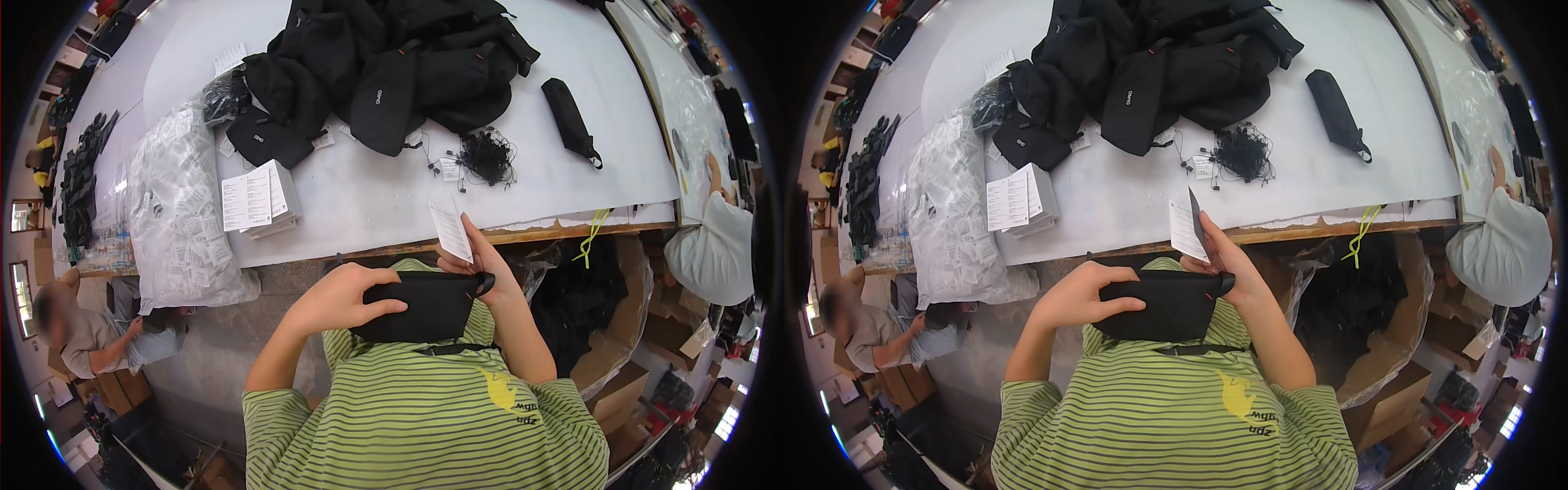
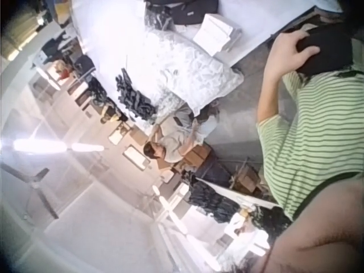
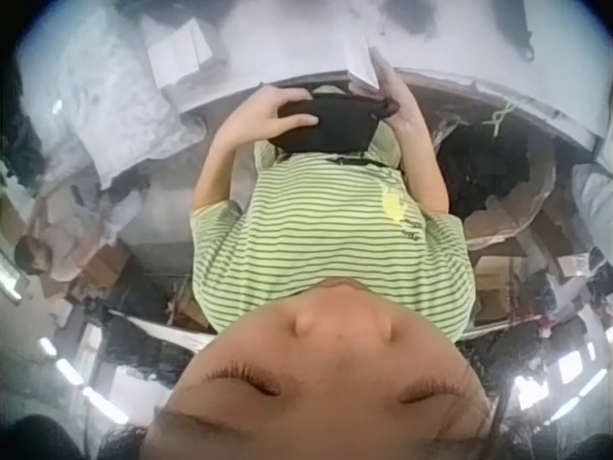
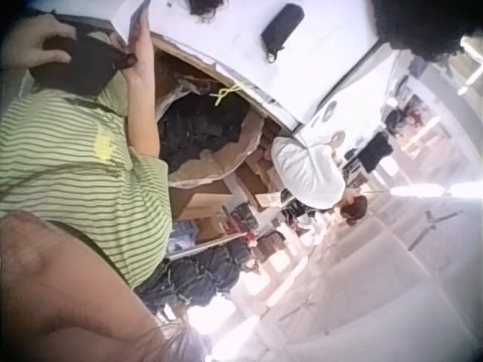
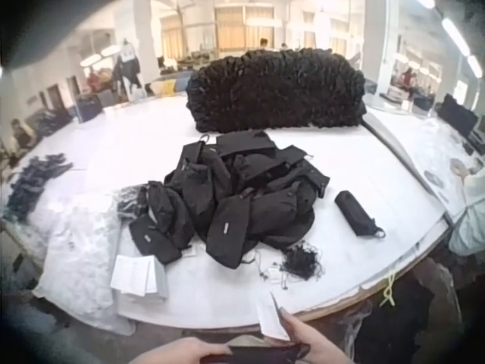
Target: Inspecting, preparing, and organizing black soft-shell pouches on a factory workbench.
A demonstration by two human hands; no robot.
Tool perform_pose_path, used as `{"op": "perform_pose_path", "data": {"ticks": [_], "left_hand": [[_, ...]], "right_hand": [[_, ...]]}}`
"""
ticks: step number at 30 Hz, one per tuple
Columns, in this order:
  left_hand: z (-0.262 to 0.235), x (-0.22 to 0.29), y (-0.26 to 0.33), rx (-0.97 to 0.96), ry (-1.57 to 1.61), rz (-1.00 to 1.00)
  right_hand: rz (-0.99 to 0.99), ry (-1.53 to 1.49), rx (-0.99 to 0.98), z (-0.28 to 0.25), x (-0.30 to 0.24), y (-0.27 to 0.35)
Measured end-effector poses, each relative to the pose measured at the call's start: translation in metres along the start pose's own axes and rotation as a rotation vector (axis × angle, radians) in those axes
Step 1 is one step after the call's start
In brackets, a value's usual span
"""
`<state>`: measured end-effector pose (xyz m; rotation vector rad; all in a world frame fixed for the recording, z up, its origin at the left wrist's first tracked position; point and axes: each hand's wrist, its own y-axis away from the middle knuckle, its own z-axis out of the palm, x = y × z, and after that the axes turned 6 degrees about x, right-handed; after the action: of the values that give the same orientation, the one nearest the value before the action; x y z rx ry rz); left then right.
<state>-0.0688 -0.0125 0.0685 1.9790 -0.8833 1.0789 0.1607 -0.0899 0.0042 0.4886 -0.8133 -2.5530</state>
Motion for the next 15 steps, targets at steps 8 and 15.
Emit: {"op": "perform_pose_path", "data": {"ticks": [8,15], "left_hand": [[-0.001,0.005,0.001,0.027,-0.119,0.092],[0.014,0.02,-0.012,0.385,-0.251,0.391]], "right_hand": [[-0.718,0.451,0.372,0.018,-0.031,0.007],[-0.532,1.97,0.033,0.066,-0.036,0.04]]}}
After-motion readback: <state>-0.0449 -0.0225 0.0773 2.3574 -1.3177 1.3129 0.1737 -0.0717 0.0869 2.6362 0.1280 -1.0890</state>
